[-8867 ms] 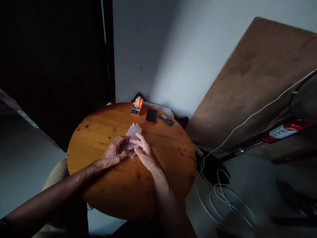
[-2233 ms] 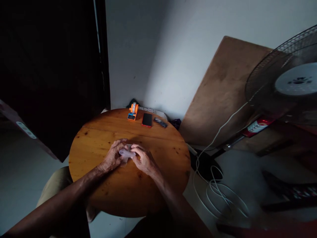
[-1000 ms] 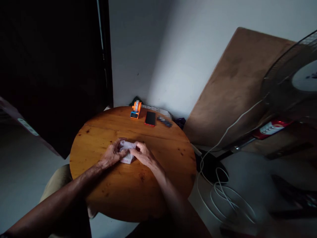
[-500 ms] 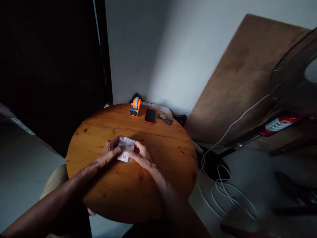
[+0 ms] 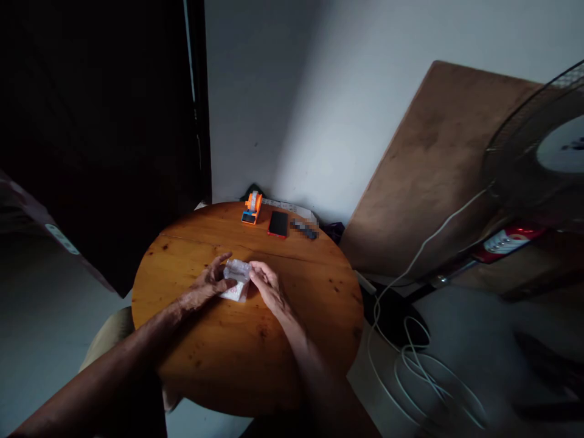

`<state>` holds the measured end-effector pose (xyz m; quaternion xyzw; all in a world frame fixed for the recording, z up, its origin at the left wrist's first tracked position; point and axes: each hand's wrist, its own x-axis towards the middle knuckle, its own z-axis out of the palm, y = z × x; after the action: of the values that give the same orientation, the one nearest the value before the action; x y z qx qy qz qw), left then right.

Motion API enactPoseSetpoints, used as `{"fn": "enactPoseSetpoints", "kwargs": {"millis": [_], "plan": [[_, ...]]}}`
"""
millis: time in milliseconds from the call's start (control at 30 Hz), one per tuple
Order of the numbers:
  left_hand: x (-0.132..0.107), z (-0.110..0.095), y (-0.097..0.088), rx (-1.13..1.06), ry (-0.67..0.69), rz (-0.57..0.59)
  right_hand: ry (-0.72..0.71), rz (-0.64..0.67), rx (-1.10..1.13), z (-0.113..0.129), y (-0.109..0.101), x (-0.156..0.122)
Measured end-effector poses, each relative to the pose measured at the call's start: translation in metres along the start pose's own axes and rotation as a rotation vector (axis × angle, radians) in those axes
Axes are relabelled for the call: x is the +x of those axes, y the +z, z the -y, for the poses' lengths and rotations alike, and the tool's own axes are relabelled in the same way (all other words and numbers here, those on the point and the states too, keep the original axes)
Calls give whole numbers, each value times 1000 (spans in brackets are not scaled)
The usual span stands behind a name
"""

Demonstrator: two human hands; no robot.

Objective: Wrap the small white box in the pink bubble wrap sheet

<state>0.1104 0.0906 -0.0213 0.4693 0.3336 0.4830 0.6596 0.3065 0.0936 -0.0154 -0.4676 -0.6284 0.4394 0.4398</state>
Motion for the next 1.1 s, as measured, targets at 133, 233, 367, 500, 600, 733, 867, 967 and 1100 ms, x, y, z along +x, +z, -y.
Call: {"fn": "enactPoseSetpoints", "kwargs": {"millis": [133, 233, 367, 500, 600, 733, 867, 967, 1100], "plan": [[0, 0, 1, 4, 6, 12, -16, 40, -64, 4, -6, 13], [0, 1, 1, 17, 17, 8, 1, 122, -99, 10, -7, 25], [1, 3, 1, 57, 18, -2, 13, 139, -121, 14, 3, 36], [2, 5, 0, 61, 39, 29, -7, 46, -110, 12, 17, 38], [2, 4, 1, 98, 57, 10, -11, 0, -103, 12, 21, 37], [0, 1, 3, 162, 50, -31, -24, -21, -88, 14, 21, 36], [-1, -1, 5, 150, 59, -36, -21, -24, -97, 13, 20, 37], [-1, 1, 5, 162, 77, -65, -41, -11, -98, 13, 21, 36], [0, 2, 4, 191, 92, -94, -99, -22, -177, 17, 21, 34]]}}
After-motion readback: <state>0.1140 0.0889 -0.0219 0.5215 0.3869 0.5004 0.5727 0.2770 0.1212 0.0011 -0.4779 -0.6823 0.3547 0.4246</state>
